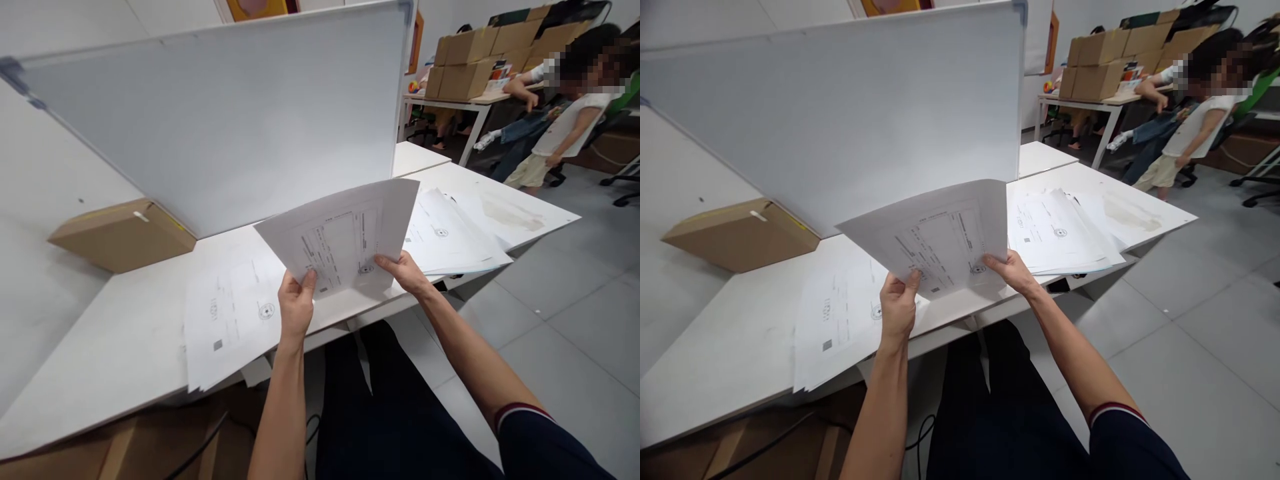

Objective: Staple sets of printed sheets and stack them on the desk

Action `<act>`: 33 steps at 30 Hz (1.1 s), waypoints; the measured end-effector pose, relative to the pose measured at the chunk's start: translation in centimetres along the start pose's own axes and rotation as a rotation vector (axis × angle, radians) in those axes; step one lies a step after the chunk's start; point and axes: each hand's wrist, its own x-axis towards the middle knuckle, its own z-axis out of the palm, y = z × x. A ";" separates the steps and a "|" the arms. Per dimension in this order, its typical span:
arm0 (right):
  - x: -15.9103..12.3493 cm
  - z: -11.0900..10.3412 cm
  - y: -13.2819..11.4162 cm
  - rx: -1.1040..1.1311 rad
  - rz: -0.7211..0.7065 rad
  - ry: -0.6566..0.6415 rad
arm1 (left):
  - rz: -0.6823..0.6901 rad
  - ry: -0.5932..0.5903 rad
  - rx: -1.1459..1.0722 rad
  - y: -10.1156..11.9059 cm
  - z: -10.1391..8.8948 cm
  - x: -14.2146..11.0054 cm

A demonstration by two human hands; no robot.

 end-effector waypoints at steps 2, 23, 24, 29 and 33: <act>-0.1 -0.1 0.0 -0.031 0.010 -0.012 | -0.003 0.016 -0.012 0.1 0.0 0.0; -6.1 -2.7 -3.5 -0.290 0.250 -0.034 | -0.324 -0.059 0.075 0.4 -0.2 -2.1; -6.7 -3.3 -2.9 -0.252 0.326 -0.006 | -0.366 -0.065 0.109 -0.3 -0.3 -2.4; -10.5 -5.8 -0.1 -0.101 0.586 0.093 | -0.191 0.067 0.313 -3.4 -0.5 -3.2; -12.2 -6.5 0.8 -0.036 0.646 0.081 | -0.033 0.021 0.398 -4.9 0.0 -2.3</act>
